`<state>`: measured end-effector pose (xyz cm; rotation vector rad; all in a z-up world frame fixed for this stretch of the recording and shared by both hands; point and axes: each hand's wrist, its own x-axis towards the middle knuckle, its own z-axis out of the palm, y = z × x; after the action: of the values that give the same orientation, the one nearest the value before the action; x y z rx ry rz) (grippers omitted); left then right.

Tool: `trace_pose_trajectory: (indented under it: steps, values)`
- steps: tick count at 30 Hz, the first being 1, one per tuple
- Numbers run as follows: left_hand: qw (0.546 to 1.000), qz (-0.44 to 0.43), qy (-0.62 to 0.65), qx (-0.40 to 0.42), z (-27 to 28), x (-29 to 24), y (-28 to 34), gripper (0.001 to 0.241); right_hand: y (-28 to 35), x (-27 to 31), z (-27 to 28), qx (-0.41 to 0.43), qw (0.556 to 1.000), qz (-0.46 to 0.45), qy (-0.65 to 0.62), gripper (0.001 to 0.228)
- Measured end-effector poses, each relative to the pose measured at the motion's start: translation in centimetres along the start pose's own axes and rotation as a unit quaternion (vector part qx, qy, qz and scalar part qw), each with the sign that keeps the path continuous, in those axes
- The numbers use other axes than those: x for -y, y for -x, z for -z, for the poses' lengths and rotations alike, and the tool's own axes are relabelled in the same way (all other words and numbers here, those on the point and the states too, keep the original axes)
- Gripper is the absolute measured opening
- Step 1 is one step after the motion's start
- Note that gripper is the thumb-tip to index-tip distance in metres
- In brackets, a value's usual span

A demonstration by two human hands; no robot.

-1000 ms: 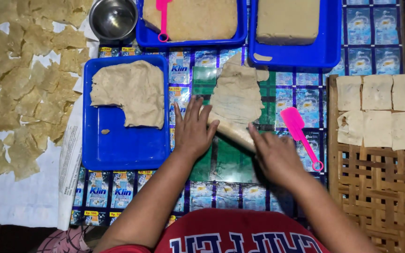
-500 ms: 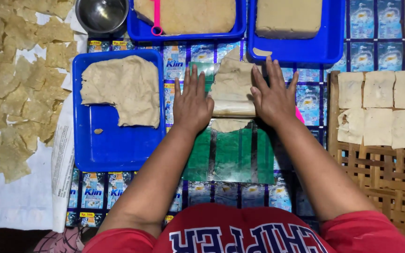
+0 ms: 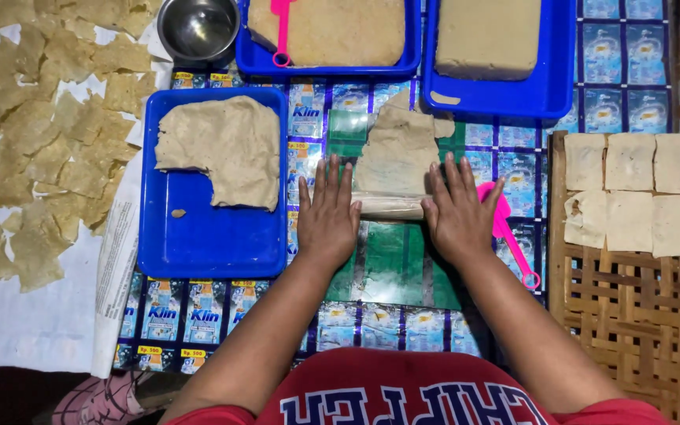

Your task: Rolling out dough and cutting it into squares to prepare food wrappers.

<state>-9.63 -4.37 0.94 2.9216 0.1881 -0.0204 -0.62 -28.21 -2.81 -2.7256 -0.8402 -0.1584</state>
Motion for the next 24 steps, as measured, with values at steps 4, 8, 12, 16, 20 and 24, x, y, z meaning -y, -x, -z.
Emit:
trace_pose_trajectory:
  steps: [4, 8, 12, 16, 20, 24]
  values:
    - [0.999, 0.020, 0.006, -0.025, 0.3, -0.6, 0.2, 0.062, 0.7, 1.8, 0.6, -0.047, 0.998, -0.051, -0.005, 0.063]
    - [0.999, 0.003, 0.034, -0.031, -0.9, 0.0, -1.4, 0.058, -0.2, 0.6, -1.4, -0.057, 0.998, -0.040, 0.005, 0.064]
    - [0.999, 0.014, 0.030, -0.018, 1.2, 0.0, -6.1, 0.056, -5.4, -1.1, -1.0, -0.022, 0.999, -0.040, -0.010, 0.064]
    - [0.999, 0.032, 0.022, 0.006, 1.0, 0.8, -11.3, 0.059, -10.4, -1.6, 1.2, 0.016, 0.998, -0.054, -0.037, 0.063]
    - [0.999, 0.040, 0.014, -0.014, 0.5, 1.7, -15.5, 0.065, -14.5, -2.2, 2.0, 0.039, 0.996, -0.064, -0.045, 0.064]
    - [0.998, 0.042, 0.007, -0.041, 0.4, 2.0, -17.0, 0.070, -15.9, -2.4, 2.1, 0.040, 0.995, -0.083, -0.034, 0.066]
